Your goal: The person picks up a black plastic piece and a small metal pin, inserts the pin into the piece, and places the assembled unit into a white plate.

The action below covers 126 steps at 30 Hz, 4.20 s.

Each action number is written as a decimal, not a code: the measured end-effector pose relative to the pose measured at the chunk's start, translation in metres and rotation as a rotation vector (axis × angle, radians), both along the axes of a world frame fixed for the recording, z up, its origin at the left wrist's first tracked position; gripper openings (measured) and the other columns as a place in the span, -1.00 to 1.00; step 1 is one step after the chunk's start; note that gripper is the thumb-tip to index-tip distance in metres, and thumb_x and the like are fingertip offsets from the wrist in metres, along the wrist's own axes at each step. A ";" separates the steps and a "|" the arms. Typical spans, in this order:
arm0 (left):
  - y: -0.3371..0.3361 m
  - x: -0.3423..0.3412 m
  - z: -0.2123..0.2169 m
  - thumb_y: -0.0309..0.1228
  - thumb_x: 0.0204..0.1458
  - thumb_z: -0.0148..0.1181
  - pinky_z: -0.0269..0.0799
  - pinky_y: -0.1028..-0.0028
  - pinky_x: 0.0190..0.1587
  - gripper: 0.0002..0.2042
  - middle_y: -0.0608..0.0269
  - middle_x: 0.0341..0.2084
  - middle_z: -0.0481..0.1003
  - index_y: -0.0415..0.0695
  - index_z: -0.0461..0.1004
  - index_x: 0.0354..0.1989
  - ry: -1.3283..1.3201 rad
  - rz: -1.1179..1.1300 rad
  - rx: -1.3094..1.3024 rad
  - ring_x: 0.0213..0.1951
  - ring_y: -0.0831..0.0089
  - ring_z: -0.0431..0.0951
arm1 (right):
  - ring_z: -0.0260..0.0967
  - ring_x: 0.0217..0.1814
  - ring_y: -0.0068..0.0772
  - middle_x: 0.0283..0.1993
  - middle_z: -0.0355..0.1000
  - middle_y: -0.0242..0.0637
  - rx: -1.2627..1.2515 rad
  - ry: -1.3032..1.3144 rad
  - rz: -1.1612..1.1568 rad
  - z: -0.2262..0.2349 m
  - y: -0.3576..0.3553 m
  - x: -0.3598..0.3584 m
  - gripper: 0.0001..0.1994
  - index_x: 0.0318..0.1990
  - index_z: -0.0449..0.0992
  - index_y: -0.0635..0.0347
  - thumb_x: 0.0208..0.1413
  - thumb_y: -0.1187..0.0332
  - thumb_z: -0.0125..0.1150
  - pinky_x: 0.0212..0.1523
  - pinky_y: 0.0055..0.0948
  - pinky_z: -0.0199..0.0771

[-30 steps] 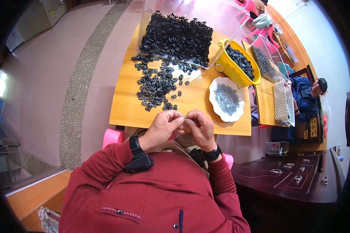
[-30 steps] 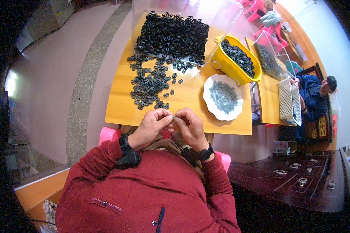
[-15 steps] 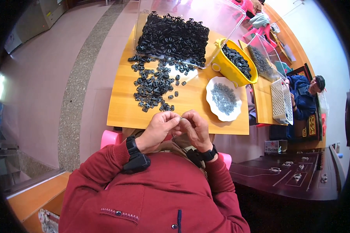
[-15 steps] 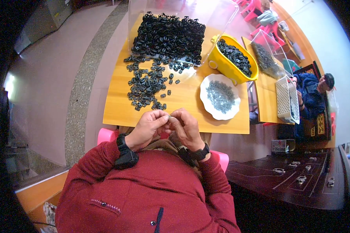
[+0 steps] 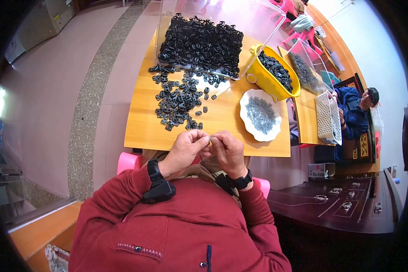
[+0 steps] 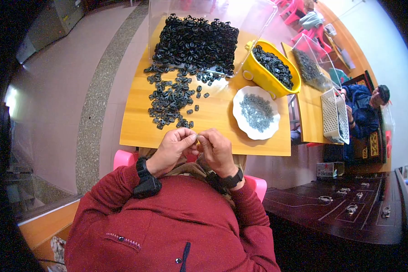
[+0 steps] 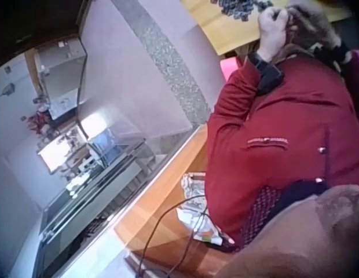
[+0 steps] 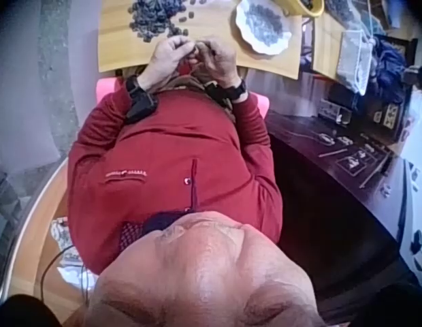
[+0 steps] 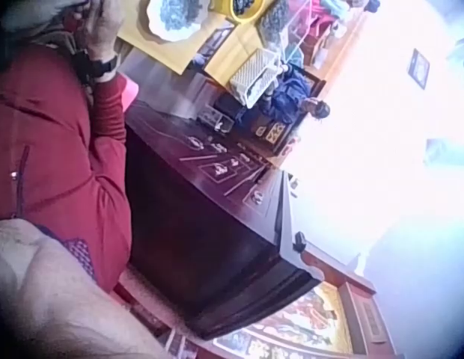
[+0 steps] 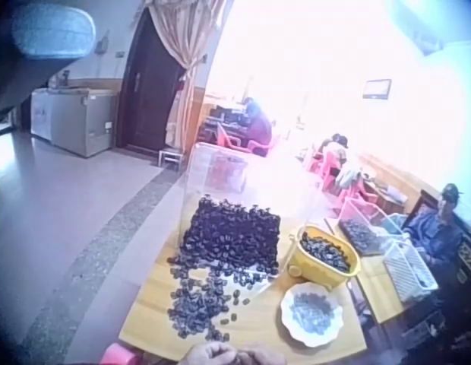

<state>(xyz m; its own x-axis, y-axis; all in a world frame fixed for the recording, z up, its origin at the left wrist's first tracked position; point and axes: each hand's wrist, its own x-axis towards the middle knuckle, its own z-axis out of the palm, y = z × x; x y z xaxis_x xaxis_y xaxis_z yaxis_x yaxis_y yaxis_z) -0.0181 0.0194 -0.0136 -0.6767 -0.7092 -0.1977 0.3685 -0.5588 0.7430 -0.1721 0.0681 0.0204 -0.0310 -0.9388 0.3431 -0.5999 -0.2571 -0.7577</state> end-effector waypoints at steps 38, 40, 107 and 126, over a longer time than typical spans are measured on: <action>0.000 0.001 0.011 -0.42 0.20 0.05 0.50 0.63 -0.29 -0.88 0.40 -0.40 0.45 -0.20 0.45 -0.23 0.030 -0.006 0.087 -0.39 0.68 0.46 | 0.39 -0.38 -0.59 -0.27 0.44 -0.27 0.090 -0.342 0.118 -0.016 -0.004 -0.017 -0.94 -0.28 0.50 0.37 0.08 0.62 0.16 -0.39 -0.64 0.41; 0.000 0.000 0.009 -0.42 0.20 0.05 0.49 0.63 -0.29 -0.86 0.38 -0.39 0.46 -0.21 0.46 -0.19 0.018 -0.005 0.106 -0.38 0.68 0.46 | 0.39 -0.40 -0.60 -0.26 0.43 -0.28 0.130 -0.399 0.107 -0.018 -0.003 -0.019 -0.95 -0.28 0.49 0.39 0.10 0.60 0.15 -0.39 -0.65 0.41; 0.000 0.005 0.010 -0.57 0.09 0.15 0.58 0.54 -0.19 -0.82 0.13 -0.27 0.52 -0.33 0.43 -0.14 -0.039 0.096 0.143 -0.29 0.47 0.58 | 0.37 -0.37 -0.72 -0.38 0.47 -0.44 0.316 -0.584 0.077 -0.019 -0.002 -0.021 -0.96 -0.33 0.52 0.35 0.10 0.54 0.20 -0.33 -0.69 0.43; -0.001 0.001 0.010 -0.59 0.09 0.12 0.56 0.53 -0.20 -0.86 0.14 -0.32 0.54 -0.34 0.45 -0.19 -0.046 0.131 0.034 -0.32 0.50 0.58 | 0.50 -0.29 -0.50 -0.29 0.51 -0.24 0.486 -0.742 0.125 -0.010 -0.002 -0.021 -0.86 -0.21 0.47 0.40 0.20 0.47 0.09 -0.20 -0.49 0.58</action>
